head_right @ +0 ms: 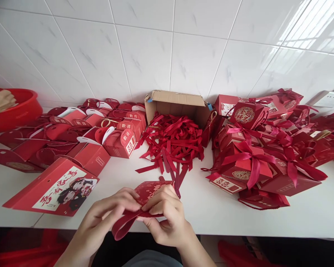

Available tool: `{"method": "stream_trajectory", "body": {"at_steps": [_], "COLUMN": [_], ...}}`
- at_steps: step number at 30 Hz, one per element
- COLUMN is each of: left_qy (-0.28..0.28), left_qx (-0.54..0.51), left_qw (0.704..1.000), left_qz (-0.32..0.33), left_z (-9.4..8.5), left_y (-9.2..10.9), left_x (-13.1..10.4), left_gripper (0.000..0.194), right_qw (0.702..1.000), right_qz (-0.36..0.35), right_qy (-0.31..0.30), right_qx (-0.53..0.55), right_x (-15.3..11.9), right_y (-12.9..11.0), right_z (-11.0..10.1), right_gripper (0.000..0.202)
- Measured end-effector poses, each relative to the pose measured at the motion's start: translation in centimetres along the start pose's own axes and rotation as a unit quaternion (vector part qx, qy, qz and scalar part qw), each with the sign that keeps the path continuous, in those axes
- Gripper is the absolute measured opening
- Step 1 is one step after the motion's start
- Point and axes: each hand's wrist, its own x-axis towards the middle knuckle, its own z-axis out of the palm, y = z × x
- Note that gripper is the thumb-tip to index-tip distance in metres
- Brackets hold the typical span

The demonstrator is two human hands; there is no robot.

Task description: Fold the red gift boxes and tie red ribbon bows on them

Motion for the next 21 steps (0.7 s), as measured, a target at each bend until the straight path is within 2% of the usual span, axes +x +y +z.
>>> {"method": "stream_trajectory", "body": {"at_steps": [3, 7, 15, 21], "left_qy": [0.000, -0.023, 0.063, 0.035], "left_qx": [0.001, -0.022, -0.111, -0.168], "left_qw": [1.000, 0.999, 0.990, 0.984], "left_qz": [-0.030, -0.010, -0.054, -0.053], "left_z": [0.5, 0.6, 1.6, 1.6], "left_y": [0.2, 0.3, -0.4, -1.1], "left_x": [-0.1, -0.2, -0.3, -0.7], "left_gripper": [0.024, 0.022, 0.020, 0.019], "right_qw": [1.000, 1.000, 0.999, 0.999], "right_qz": [-0.006, 0.002, 0.037, 0.041], "right_qy": [-0.013, -0.007, 0.028, 0.018], "right_qx": [-0.005, -0.009, -0.016, -0.006], "right_x": [0.2, 0.1, -0.4, -0.5], "right_y": [-0.1, -0.2, -0.2, -0.3], "right_z": [-0.1, -0.1, 0.4, 0.5], "right_gripper": [0.018, 0.017, 0.017, 0.019]}}
